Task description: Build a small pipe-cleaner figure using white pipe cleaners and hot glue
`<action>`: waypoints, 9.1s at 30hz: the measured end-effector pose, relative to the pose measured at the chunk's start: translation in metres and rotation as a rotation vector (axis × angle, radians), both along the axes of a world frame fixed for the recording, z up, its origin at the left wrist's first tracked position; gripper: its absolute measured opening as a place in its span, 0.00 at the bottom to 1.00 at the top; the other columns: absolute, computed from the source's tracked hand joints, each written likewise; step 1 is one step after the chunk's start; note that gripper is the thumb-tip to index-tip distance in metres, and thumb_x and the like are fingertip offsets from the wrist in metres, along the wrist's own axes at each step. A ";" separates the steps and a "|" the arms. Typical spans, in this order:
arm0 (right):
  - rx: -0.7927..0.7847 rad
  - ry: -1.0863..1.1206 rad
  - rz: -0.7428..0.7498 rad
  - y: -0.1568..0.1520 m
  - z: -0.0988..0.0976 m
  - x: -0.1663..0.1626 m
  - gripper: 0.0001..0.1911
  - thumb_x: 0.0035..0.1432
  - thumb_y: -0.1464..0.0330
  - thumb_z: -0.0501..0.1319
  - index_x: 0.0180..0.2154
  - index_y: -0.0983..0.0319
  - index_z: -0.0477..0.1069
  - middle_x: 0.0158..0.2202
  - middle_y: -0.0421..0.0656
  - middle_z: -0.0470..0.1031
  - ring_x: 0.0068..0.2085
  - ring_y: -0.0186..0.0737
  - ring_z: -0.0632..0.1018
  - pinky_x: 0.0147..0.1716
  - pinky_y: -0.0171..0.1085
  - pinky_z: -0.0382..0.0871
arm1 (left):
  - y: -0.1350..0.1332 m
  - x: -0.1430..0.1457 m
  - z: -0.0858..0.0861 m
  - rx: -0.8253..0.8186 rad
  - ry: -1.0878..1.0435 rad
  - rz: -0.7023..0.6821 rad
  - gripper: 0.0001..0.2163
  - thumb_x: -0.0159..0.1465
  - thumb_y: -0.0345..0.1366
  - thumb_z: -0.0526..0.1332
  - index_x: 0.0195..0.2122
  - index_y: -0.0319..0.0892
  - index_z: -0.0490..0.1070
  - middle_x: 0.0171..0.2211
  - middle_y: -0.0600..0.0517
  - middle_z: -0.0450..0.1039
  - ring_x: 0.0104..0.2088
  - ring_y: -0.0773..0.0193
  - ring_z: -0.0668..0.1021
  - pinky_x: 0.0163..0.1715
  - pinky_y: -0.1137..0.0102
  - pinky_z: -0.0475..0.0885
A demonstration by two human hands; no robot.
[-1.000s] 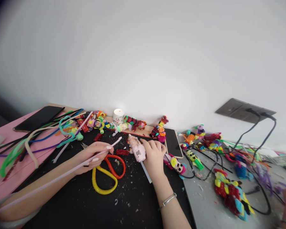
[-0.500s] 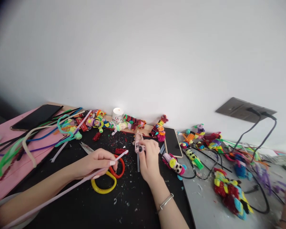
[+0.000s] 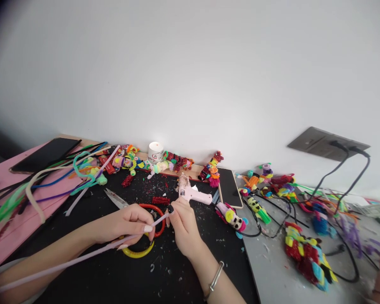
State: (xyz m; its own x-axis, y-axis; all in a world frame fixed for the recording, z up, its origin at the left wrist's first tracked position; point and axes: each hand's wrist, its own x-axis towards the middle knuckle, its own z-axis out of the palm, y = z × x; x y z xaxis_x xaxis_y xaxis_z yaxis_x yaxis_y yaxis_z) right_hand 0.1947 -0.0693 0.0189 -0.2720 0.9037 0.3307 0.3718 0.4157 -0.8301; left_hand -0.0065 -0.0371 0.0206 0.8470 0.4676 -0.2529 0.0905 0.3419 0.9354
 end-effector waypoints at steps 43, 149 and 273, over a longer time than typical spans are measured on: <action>-0.086 -0.003 0.038 0.001 0.001 0.002 0.18 0.67 0.61 0.46 0.27 0.60 0.63 0.26 0.39 0.64 0.31 0.37 0.67 0.32 0.36 0.61 | -0.001 -0.001 -0.001 -0.130 -0.078 0.018 0.11 0.62 0.39 0.59 0.31 0.35 0.75 0.10 0.59 0.61 0.08 0.76 0.57 0.09 0.79 0.48; -0.141 0.107 0.091 0.000 0.002 -0.004 0.20 0.64 0.56 0.51 0.25 0.61 0.65 0.24 0.38 0.64 0.27 0.35 0.65 0.28 0.34 0.59 | 0.001 -0.001 -0.003 -0.209 -0.113 -0.007 0.10 0.61 0.38 0.60 0.32 0.35 0.75 0.09 0.59 0.61 0.08 0.75 0.57 0.09 0.79 0.50; 0.257 -0.208 -0.137 0.006 -0.004 0.006 0.26 0.62 0.76 0.52 0.61 0.55 0.59 0.48 0.44 0.75 0.45 0.40 0.76 0.47 0.40 0.71 | -0.006 0.012 0.004 0.382 0.197 0.402 0.13 0.65 0.41 0.51 0.35 0.38 0.71 0.12 0.60 0.62 0.11 0.73 0.61 0.12 0.79 0.56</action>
State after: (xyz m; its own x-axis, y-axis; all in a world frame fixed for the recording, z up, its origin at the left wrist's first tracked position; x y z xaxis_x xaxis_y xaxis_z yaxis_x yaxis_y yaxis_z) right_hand 0.2004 -0.0637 0.0145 -0.2398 0.8310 0.5019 0.5883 0.5356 -0.6058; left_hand 0.0052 -0.0434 0.0244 0.5382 0.8315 -0.1376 0.2082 0.0270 0.9777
